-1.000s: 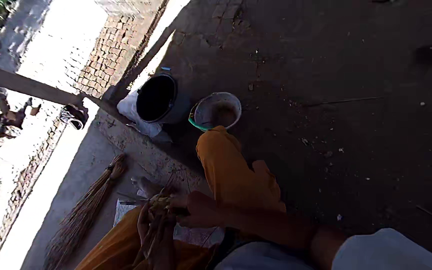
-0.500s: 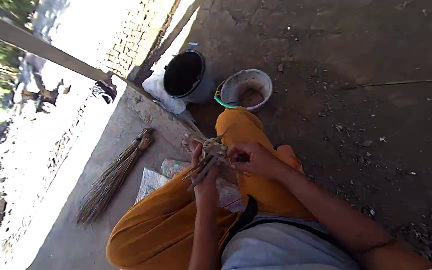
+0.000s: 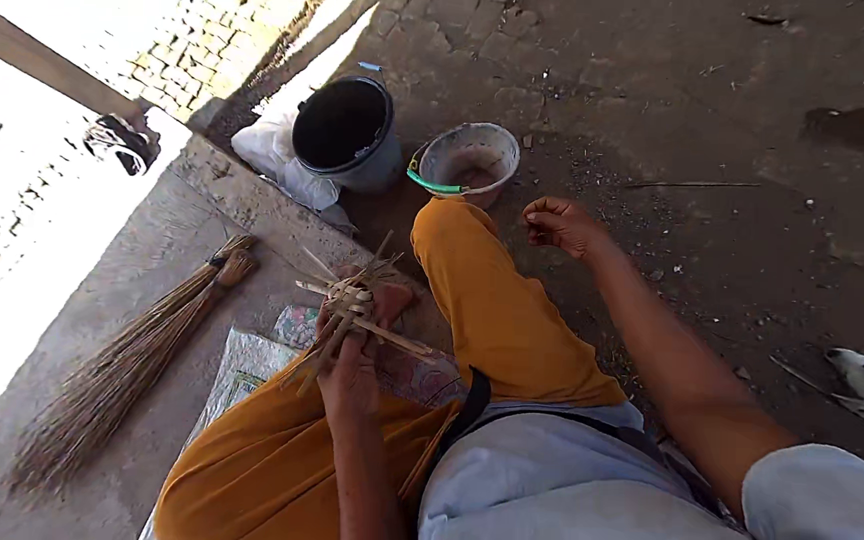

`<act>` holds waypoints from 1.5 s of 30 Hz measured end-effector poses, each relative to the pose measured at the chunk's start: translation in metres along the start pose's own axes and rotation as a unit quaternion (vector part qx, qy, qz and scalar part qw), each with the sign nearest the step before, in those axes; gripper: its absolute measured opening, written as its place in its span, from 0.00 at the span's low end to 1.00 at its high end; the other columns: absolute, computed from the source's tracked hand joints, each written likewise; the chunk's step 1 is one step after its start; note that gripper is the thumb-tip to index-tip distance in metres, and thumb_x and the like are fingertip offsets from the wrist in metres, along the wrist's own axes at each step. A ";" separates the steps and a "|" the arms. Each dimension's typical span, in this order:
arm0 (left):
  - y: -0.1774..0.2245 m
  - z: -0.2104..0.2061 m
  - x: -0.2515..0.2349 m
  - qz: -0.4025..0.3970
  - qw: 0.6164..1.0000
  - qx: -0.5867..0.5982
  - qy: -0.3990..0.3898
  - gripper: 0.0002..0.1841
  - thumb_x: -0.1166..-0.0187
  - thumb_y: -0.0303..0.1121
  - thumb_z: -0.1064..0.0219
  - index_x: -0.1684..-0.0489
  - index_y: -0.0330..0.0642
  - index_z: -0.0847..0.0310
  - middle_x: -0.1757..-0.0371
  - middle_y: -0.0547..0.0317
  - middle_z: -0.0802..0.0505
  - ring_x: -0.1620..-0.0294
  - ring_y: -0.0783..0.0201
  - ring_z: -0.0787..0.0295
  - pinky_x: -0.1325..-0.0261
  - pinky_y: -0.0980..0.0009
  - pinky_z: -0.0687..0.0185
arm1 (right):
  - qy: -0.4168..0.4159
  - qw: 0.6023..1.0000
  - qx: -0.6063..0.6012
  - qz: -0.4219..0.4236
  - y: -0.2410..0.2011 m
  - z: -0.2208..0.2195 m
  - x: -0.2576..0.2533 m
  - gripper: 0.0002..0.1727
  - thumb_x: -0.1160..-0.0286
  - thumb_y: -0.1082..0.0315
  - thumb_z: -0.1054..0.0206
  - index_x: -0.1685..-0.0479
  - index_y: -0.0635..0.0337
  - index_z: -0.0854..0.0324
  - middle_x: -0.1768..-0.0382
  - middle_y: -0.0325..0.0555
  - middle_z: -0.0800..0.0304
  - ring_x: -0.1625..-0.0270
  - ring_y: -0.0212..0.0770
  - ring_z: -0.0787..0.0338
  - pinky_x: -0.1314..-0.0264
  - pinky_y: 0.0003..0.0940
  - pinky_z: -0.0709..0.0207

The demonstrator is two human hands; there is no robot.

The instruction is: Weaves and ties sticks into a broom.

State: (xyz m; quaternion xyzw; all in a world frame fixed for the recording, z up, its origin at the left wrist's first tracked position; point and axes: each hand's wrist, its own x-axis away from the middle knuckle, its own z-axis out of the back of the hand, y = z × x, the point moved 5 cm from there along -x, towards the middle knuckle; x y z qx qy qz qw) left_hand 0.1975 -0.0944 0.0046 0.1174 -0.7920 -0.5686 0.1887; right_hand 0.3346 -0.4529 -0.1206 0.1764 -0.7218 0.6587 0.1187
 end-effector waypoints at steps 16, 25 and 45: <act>0.010 -0.011 -0.013 0.031 0.999 -0.006 0.044 0.20 0.19 0.15 0.55 0.31 0.32 0.32 0.50 0.43 0.03 0.52 0.55 0.02 0.53 0.68 0.05 | -0.086 0.808 0.460 -0.357 0.314 0.024 0.022 0.41 0.20 0.61 0.34 0.07 0.58 0.48 0.22 0.70 0.28 0.22 0.69 0.24 0.26 0.67 0.28; 0.051 0.047 0.003 -0.072 0.991 0.094 0.067 0.25 0.22 0.14 0.48 0.24 0.35 0.35 0.48 0.45 0.04 0.51 0.53 0.02 0.51 0.64 0.05 | 0.020 0.870 0.443 -0.216 0.179 0.060 0.023 0.38 0.32 0.75 0.30 0.18 0.76 0.36 0.26 0.78 0.26 0.23 0.75 0.25 0.22 0.71 0.33; 0.051 0.066 0.008 -0.108 0.973 0.197 0.059 0.25 0.25 0.15 0.47 0.25 0.32 0.33 0.49 0.43 0.05 0.52 0.52 0.03 0.51 0.64 0.05 | -0.082 0.746 0.649 0.127 -0.113 -0.094 -0.083 0.26 0.23 0.75 0.36 0.23 0.55 0.20 0.26 0.69 0.23 0.22 0.69 0.26 0.21 0.67 0.34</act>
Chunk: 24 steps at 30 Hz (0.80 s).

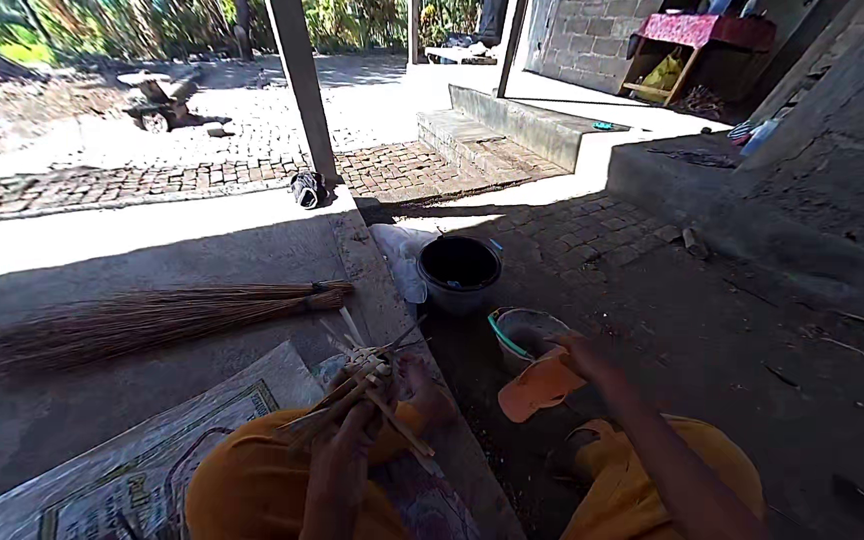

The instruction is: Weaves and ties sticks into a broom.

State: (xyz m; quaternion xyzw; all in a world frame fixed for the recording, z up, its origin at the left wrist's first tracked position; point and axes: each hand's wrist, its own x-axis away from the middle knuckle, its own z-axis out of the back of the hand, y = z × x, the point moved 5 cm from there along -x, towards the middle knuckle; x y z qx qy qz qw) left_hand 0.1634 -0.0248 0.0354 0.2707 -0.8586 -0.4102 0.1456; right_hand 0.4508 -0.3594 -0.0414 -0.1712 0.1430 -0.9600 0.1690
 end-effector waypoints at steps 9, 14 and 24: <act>-0.086 -0.079 0.009 -0.025 0.962 -0.220 -0.159 0.36 0.28 0.17 0.35 0.15 0.27 0.42 0.31 0.45 0.15 0.43 0.67 0.11 0.41 0.71 0.13 | -0.057 0.822 -0.535 0.189 -0.116 -0.073 0.128 0.19 0.09 0.64 0.48 0.48 0.68 0.14 0.57 0.41 0.07 0.58 0.29 0.08 0.48 0.29 0.13; -0.082 -0.099 0.016 0.029 0.963 -0.208 -0.168 0.36 0.25 0.20 0.35 0.13 0.43 0.39 0.44 0.52 0.09 0.49 0.65 0.10 0.41 0.67 0.13 | 0.010 0.775 -0.592 0.220 -0.135 -0.052 0.159 0.16 0.10 0.69 0.48 0.50 0.69 0.14 0.59 0.39 0.06 0.57 0.31 0.07 0.49 0.31 0.11; -0.090 -0.106 0.002 0.058 0.963 -0.135 -0.226 0.35 0.25 0.20 0.37 0.14 0.34 0.44 0.44 0.54 0.10 0.53 0.68 0.10 0.47 0.70 0.12 | 0.092 0.773 -0.598 0.189 -0.139 -0.011 0.155 0.05 0.21 0.70 0.34 0.57 0.62 0.15 0.66 0.33 0.12 0.63 0.24 0.14 0.55 0.21 0.18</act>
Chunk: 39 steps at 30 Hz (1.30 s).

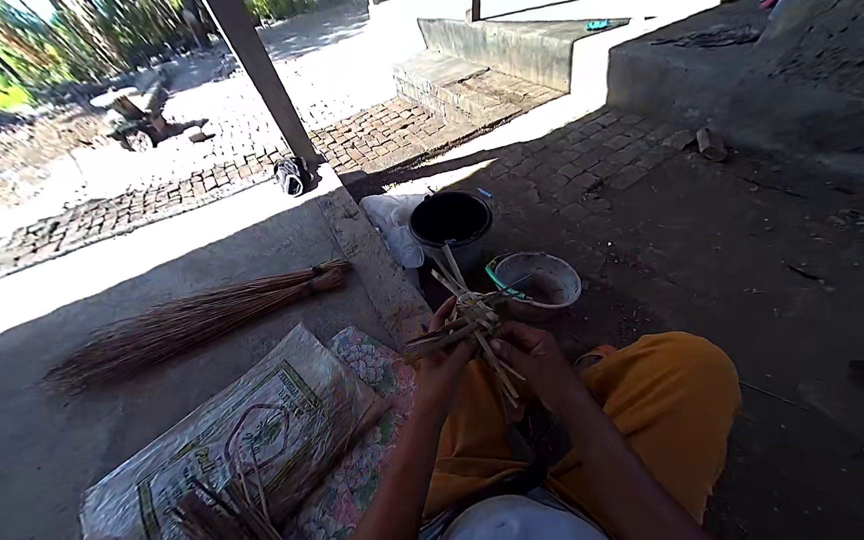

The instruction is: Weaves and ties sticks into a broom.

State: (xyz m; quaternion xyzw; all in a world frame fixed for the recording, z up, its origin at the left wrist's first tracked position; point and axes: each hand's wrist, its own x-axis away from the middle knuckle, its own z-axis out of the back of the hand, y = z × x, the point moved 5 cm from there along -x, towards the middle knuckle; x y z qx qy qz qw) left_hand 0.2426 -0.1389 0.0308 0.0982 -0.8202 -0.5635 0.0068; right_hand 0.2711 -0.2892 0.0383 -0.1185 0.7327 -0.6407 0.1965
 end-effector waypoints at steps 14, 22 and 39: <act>-0.041 0.036 -0.016 -0.145 0.983 -0.083 0.079 0.37 0.33 0.13 0.35 0.18 0.22 0.42 0.27 0.46 0.17 0.35 0.69 0.13 0.31 0.71 0.16 | -0.005 0.986 0.134 -0.096 0.070 -0.022 -0.034 0.08 0.24 0.69 0.32 0.61 0.64 0.10 0.69 0.36 0.09 0.65 0.20 0.14 0.55 0.18 0.20; -0.053 0.076 -0.032 -0.037 0.991 0.005 0.130 0.37 0.31 0.16 0.37 0.16 0.26 0.43 0.34 0.50 0.12 0.44 0.66 0.09 0.40 0.69 0.11 | -0.161 0.972 0.142 -0.093 0.085 -0.026 -0.058 0.10 0.23 0.73 0.36 0.69 0.71 0.14 0.71 0.38 0.16 0.66 0.19 0.22 0.58 0.17 0.27; -0.046 0.046 -0.052 -0.024 0.996 -0.081 -0.011 0.35 0.36 0.12 0.35 0.21 0.23 0.37 0.34 0.46 0.12 0.41 0.68 0.10 0.35 0.70 0.14 | -0.011 0.989 0.124 -0.085 0.068 -0.019 -0.036 0.08 0.22 0.71 0.32 0.61 0.68 0.14 0.71 0.36 0.13 0.67 0.21 0.17 0.58 0.20 0.22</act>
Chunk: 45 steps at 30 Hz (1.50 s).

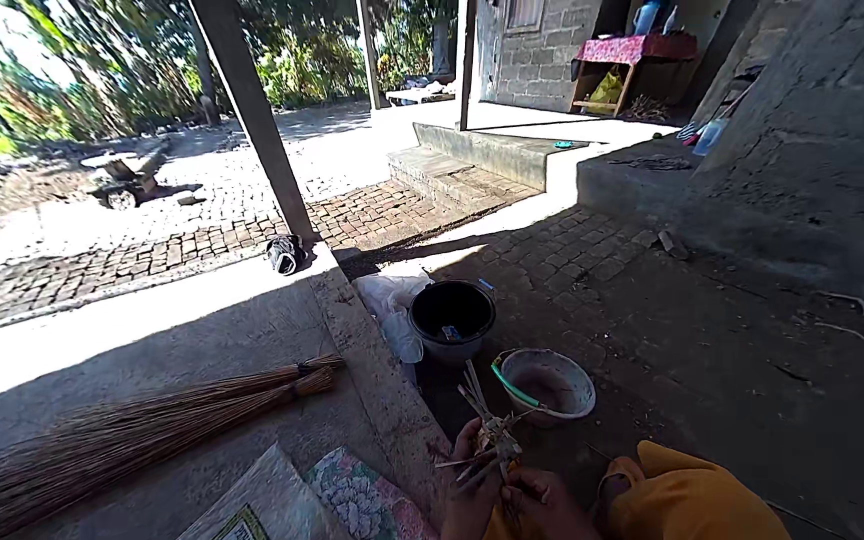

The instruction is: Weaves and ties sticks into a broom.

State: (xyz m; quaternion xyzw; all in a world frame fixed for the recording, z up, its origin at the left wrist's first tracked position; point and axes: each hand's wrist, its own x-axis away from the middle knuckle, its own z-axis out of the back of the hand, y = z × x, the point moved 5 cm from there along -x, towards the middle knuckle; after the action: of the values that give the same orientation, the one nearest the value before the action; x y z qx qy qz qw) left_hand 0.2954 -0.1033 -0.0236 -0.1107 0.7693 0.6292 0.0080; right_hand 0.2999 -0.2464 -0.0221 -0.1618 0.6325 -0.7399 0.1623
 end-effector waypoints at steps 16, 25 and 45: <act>0.002 -0.031 0.032 -0.013 0.999 -0.045 -0.023 0.36 0.35 0.13 0.31 0.20 0.25 0.36 0.35 0.47 0.10 0.41 0.66 0.09 0.36 0.69 0.12 | -0.030 0.991 0.123 0.050 -0.014 0.033 0.063 0.11 0.19 0.70 0.34 0.57 0.71 0.11 0.64 0.53 0.08 0.62 0.38 0.11 0.52 0.37 0.18; 0.009 -0.047 0.045 0.051 0.995 -0.044 -0.070 0.46 0.39 0.10 0.28 0.13 0.32 0.44 0.30 0.46 0.14 0.45 0.65 0.08 0.39 0.68 0.10 | 0.130 0.960 0.149 0.198 -0.032 0.038 0.069 0.07 0.28 0.73 0.29 0.61 0.69 0.08 0.61 0.50 0.05 0.54 0.33 0.06 0.44 0.24 0.15; -0.001 -0.050 0.045 0.098 0.978 -0.148 -0.105 0.42 0.34 0.14 0.28 0.13 0.34 0.41 0.32 0.42 0.12 0.62 0.63 0.04 0.50 0.65 0.07 | -0.012 0.983 0.172 -0.070 -0.002 0.042 0.042 0.14 0.12 0.63 0.42 0.52 0.64 0.14 0.68 0.44 0.16 0.66 0.36 0.19 0.55 0.38 0.25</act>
State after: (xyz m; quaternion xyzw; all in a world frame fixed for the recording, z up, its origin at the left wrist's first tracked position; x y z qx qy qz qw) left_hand 0.2580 -0.1587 -0.0208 0.0319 0.6693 0.7422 0.0104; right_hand 0.2815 -0.3022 -0.0122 -0.1839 0.4809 -0.8452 0.1431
